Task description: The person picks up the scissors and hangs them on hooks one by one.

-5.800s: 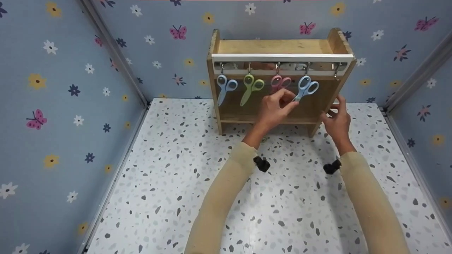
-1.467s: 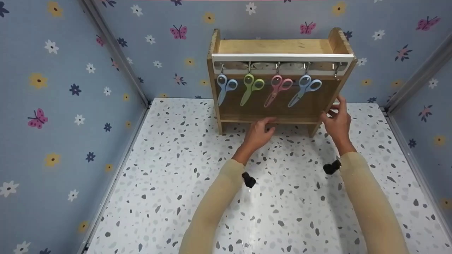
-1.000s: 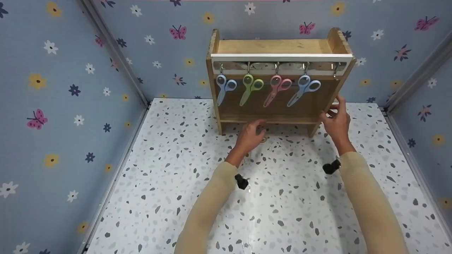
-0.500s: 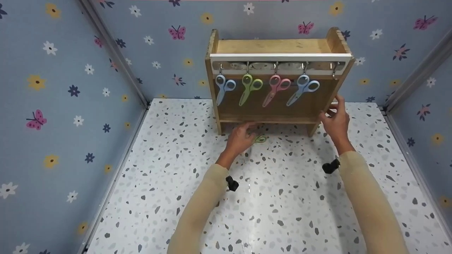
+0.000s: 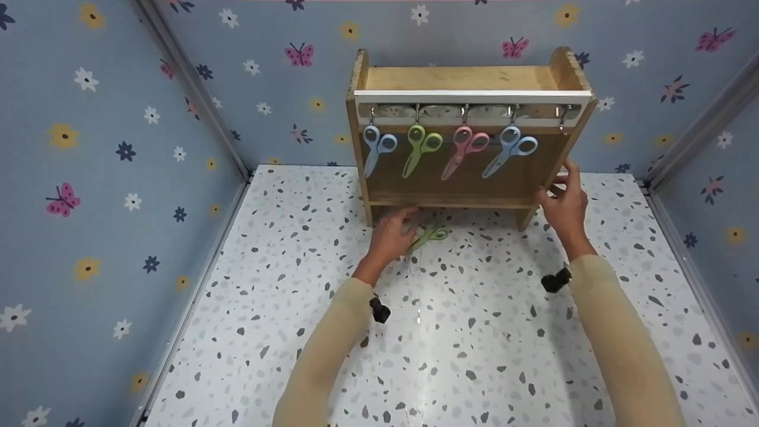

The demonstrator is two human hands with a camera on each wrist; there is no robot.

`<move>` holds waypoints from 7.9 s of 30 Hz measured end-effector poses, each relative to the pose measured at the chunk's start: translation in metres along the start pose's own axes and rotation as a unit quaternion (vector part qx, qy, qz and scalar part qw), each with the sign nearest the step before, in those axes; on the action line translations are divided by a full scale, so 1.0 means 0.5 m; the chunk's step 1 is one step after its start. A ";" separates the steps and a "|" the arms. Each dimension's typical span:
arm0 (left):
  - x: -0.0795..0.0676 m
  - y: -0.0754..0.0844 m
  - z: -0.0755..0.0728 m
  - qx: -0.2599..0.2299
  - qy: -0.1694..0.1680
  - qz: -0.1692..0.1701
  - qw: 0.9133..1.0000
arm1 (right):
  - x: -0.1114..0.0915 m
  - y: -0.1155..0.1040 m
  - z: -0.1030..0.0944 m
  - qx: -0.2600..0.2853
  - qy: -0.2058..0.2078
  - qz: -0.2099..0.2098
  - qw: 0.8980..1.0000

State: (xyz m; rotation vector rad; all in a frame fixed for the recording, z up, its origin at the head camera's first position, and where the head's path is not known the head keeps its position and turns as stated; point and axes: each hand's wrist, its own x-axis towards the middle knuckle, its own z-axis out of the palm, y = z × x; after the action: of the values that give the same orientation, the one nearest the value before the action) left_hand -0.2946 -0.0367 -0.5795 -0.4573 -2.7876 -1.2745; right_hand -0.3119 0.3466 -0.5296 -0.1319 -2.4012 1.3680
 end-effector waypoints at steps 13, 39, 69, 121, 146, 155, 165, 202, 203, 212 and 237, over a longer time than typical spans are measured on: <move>-0.005 -0.014 0.010 0.074 0.013 0.029 0.997 | -0.001 -0.002 0.000 0.004 0.000 -0.001 1.000; -0.016 -0.025 0.060 0.245 -0.045 -0.001 0.969 | -0.001 -0.005 0.000 0.005 0.005 -0.001 1.000; -0.010 -0.065 0.083 0.241 -0.028 0.026 0.970 | 0.001 -0.005 0.001 0.003 0.005 0.000 1.000; 0.010 -0.141 0.115 0.158 -0.065 0.057 0.984 | 0.006 0.001 0.002 -0.005 0.001 0.007 1.000; -0.021 -0.024 0.046 0.181 -0.090 0.050 0.978 | 0.001 0.000 0.000 0.001 0.005 -0.003 1.000; -0.021 -0.001 0.033 0.185 -0.081 0.065 0.977 | 0.001 -0.002 -0.001 0.002 0.003 0.000 1.000; -0.016 0.016 0.017 0.174 -0.083 0.073 0.978 | -0.001 -0.002 -0.001 -0.003 0.003 0.000 1.000; -0.015 0.098 0.028 0.103 -0.054 0.127 0.985 | 0.001 -0.005 0.000 0.004 0.001 0.010 1.000; -0.014 0.100 0.028 0.099 -0.053 0.125 0.986 | 0.001 -0.005 0.000 0.004 0.001 0.010 1.000; -0.009 0.123 0.027 0.075 -0.050 0.129 0.988 | 0.002 -0.002 0.002 -0.004 0.002 0.013 1.000; 0.018 0.193 0.019 0.036 -0.034 0.155 0.987 | 0.007 -0.003 -0.007 0.002 -0.011 0.032 0.999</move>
State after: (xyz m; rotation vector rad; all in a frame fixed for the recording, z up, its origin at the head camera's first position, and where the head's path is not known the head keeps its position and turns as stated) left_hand -0.2749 0.0325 -0.5135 -0.9039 -2.6639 -1.1061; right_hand -0.3137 0.3495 -0.5260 -0.1968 -2.4310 1.4100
